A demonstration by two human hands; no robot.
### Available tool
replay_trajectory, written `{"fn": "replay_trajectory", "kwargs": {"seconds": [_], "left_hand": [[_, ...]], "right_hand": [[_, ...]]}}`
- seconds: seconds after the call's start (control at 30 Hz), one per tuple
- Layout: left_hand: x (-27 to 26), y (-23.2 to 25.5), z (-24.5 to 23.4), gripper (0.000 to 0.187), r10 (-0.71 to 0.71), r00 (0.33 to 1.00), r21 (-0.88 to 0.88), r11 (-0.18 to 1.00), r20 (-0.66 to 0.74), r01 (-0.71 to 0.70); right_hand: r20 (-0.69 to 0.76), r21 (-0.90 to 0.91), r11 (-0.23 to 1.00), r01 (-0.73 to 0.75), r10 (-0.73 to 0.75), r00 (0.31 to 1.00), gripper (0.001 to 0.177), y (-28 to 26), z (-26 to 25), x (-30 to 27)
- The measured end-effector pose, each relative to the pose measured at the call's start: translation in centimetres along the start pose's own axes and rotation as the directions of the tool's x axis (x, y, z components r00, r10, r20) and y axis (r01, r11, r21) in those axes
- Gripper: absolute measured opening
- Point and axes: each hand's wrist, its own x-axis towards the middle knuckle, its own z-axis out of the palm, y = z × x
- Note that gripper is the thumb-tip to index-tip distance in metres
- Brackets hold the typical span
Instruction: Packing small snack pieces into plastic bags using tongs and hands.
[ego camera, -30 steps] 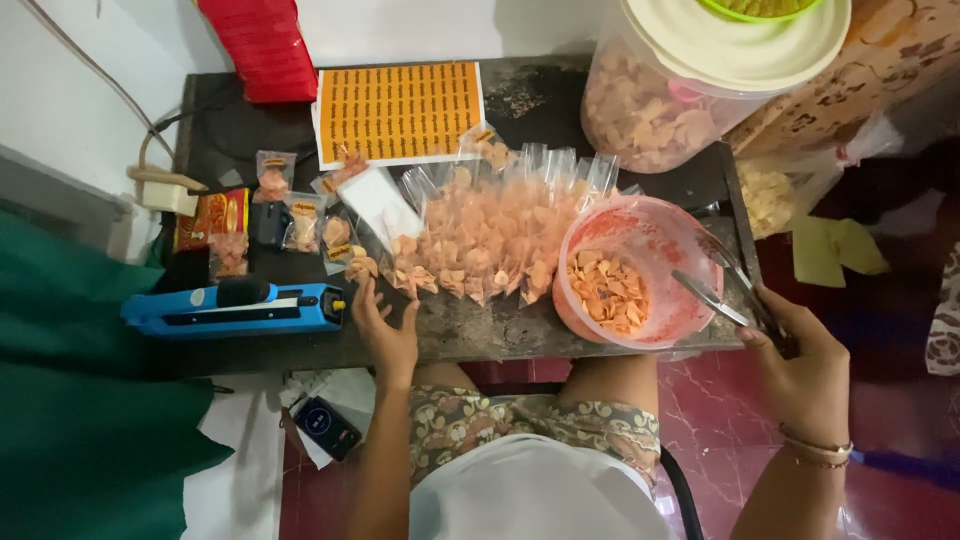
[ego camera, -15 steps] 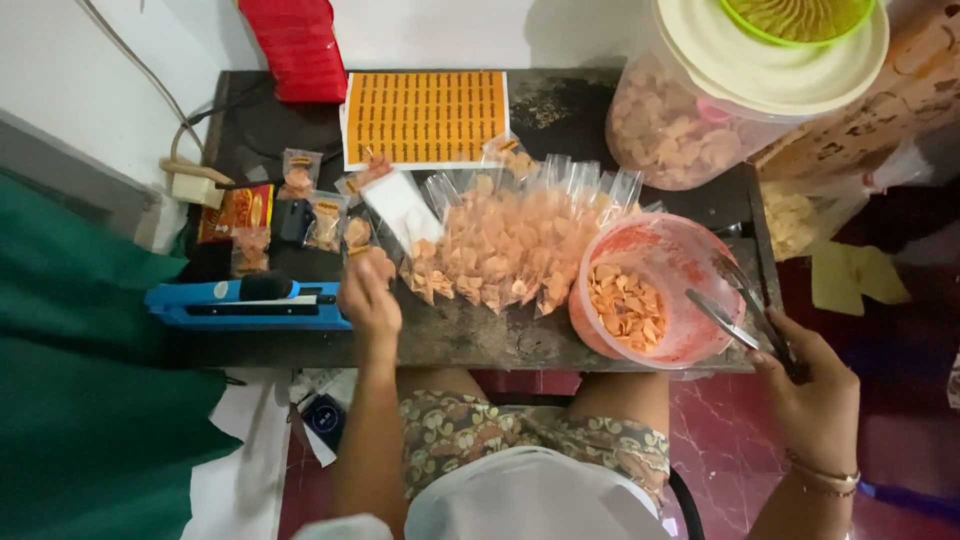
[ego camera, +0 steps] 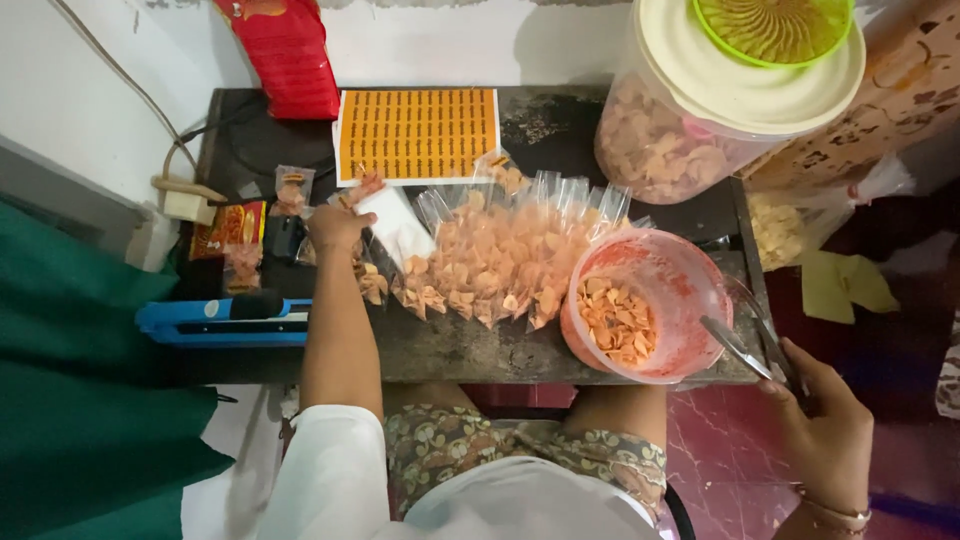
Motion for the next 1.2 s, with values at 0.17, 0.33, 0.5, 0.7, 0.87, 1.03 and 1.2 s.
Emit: {"fn": "replay_trajectory", "kwargs": {"seconds": [0.17, 0.33, 0.5, 0.7, 0.87, 1.03, 1.2], "left_hand": [[1.9, -0.6, 0.5, 0.05, 0.088, 0.996, 0.043, 0.995, -0.021, -0.087], [-0.3, -0.3, -0.9, 0.031, 0.135, 0.991, -0.051, 0.99, 0.01, -0.134], [-0.4, -0.4, -1.8, 0.024, 0.374, 0.923, -0.217, 0.897, -0.095, -0.385], [-4.2, 3.2, -4.6, 0.008, 0.624, 0.687, -0.362, 0.583, -0.373, -0.727], [-12.9, 7.2, -7.3, 0.025, 0.666, 0.592, -0.616, 0.245, -0.455, -0.749], [-24.1, 6.7, -8.3, 0.044, 0.6, 0.658, -0.673, 0.251, -0.455, -0.695], [-27.9, -0.8, -4.9, 0.046, 0.517, 0.804, -0.637, 0.522, -0.292, -0.567]], "right_hand": [[-0.012, 0.106, 0.994, -0.011, 0.013, 1.0, 0.059, 0.2, 0.5, -0.1], [0.02, 0.076, 0.997, 0.033, -0.035, 0.999, 0.058, 0.6, 1.0, 0.4], [0.053, 0.03, 0.998, 0.053, -0.055, 0.997, 0.06, 0.6, 1.2, 1.1], [0.132, -0.243, 0.914, 0.324, -0.3, 0.945, 0.044, -1.4, -0.1, 4.1], [0.203, -0.616, 0.55, 0.563, -0.581, 0.789, 0.028, -3.7, 1.8, 8.0], [0.298, -0.755, 0.278, 0.594, -0.661, 0.688, 0.026, -0.3, 10.7, 11.6], [0.361, -0.738, 0.208, 0.642, -0.682, 0.636, 0.026, 3.9, 19.4, 14.6]]}}
